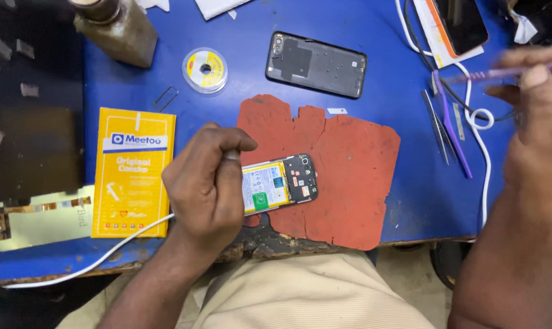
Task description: The person holds a smartphone with a cracked screen on a red mat and pries at the broken glass with their fingers while another person's hands assist at the edges. They then handle the phone packaging, set the phone body down, and use a screwdriver to work on the phone's internal components.
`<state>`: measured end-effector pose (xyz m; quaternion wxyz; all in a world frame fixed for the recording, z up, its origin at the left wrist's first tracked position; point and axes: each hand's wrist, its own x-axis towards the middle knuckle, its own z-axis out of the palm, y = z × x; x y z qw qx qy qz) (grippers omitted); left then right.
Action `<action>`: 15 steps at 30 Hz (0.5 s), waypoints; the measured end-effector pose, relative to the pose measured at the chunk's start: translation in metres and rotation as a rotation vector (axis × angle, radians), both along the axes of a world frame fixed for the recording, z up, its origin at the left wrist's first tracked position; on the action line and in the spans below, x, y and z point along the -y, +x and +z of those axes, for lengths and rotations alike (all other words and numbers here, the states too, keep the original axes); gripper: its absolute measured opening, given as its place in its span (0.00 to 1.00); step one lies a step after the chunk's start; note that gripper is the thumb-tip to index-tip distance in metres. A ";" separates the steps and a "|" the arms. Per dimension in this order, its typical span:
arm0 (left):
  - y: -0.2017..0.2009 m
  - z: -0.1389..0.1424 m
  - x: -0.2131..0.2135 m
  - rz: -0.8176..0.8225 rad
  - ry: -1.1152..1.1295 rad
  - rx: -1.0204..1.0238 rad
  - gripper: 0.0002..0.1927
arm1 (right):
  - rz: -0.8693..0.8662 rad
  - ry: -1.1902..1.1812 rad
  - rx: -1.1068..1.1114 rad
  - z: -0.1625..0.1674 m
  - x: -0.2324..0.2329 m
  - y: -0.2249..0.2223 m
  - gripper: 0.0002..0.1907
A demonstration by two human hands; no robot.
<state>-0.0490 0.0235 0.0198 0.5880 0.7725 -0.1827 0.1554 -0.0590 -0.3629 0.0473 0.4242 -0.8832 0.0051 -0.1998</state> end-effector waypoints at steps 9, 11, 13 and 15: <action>-0.001 -0.014 -0.002 0.062 0.036 0.084 0.07 | 0.265 0.372 -0.019 -0.039 -0.069 0.074 0.22; -0.003 -0.015 0.000 0.059 0.053 0.054 0.06 | 0.313 0.308 -0.004 -0.046 -0.071 0.078 0.24; -0.001 -0.015 0.001 0.044 0.062 0.059 0.05 | 0.324 0.259 0.000 -0.051 -0.070 0.080 0.25; -0.001 -0.015 0.002 0.016 0.065 0.088 0.04 | 0.323 0.240 -0.005 -0.057 -0.068 0.081 0.24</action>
